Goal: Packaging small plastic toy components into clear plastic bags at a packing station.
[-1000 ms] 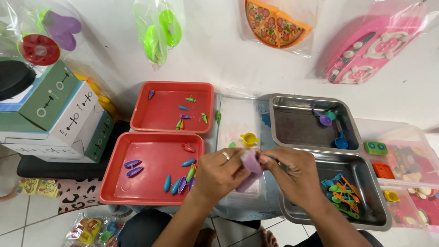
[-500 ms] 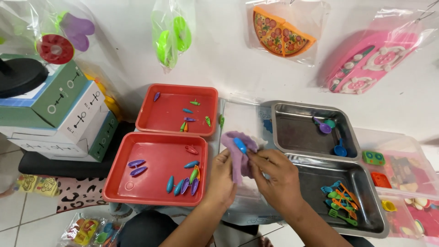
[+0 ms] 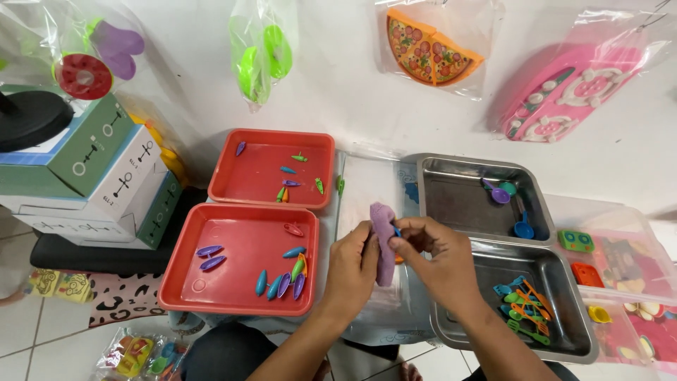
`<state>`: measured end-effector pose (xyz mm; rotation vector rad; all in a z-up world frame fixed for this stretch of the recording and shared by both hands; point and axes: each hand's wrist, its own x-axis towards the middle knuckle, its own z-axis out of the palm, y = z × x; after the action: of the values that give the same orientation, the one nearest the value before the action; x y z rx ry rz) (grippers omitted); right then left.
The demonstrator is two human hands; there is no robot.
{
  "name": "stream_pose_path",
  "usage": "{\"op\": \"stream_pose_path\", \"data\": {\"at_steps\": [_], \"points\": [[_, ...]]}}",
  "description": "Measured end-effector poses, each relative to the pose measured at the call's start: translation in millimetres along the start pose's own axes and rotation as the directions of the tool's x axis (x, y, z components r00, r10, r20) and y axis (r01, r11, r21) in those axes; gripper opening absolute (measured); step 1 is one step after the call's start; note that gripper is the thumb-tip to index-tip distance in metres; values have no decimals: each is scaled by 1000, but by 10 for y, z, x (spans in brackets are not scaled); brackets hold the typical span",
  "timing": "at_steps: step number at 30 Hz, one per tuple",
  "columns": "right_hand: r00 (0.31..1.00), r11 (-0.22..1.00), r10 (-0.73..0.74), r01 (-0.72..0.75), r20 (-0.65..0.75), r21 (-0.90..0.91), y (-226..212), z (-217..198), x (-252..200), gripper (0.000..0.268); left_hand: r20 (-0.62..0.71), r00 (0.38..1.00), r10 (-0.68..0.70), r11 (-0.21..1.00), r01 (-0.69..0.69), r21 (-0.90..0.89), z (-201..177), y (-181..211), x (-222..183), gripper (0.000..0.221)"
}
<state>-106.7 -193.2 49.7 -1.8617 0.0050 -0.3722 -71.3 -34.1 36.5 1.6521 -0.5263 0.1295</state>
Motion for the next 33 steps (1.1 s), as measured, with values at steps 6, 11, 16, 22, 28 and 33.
{"op": "stream_pose_path", "data": {"at_steps": [6, 11, 16, 22, 28, 33], "points": [[999, 1000, 12, -13, -42, -16, 58, -209, 113, 12, 203, 974, -96, 959, 145, -245, -24, -91, 24, 25], [995, 995, -32, 23, -93, -93, -47, -239, 116, 12, 193, 981, -32, 998, 41, -43, -115, 270, 52, 12], [973, 982, -106, 70, -204, -177, -109, -150, 119, 15, 196, 977, -79, 997, 80, 6, -271, 540, 124, 18], [899, 881, -194, -16, -392, -472, 256, -648, 340, 20, -57, 910, -412, 791, 325, -518, -560, -214, 314, 24], [988, 715, 134, -147, -73, -684, 366, -233, 403, 14, -167, 731, -662, 294, 48, -955, -1166, -490, 511, 52], [966, 590, 252, -103, 62, -801, 289, 111, 560, 18, -235, 777, -585, 295, -66, -953, -1668, -734, 533, 39]]}}
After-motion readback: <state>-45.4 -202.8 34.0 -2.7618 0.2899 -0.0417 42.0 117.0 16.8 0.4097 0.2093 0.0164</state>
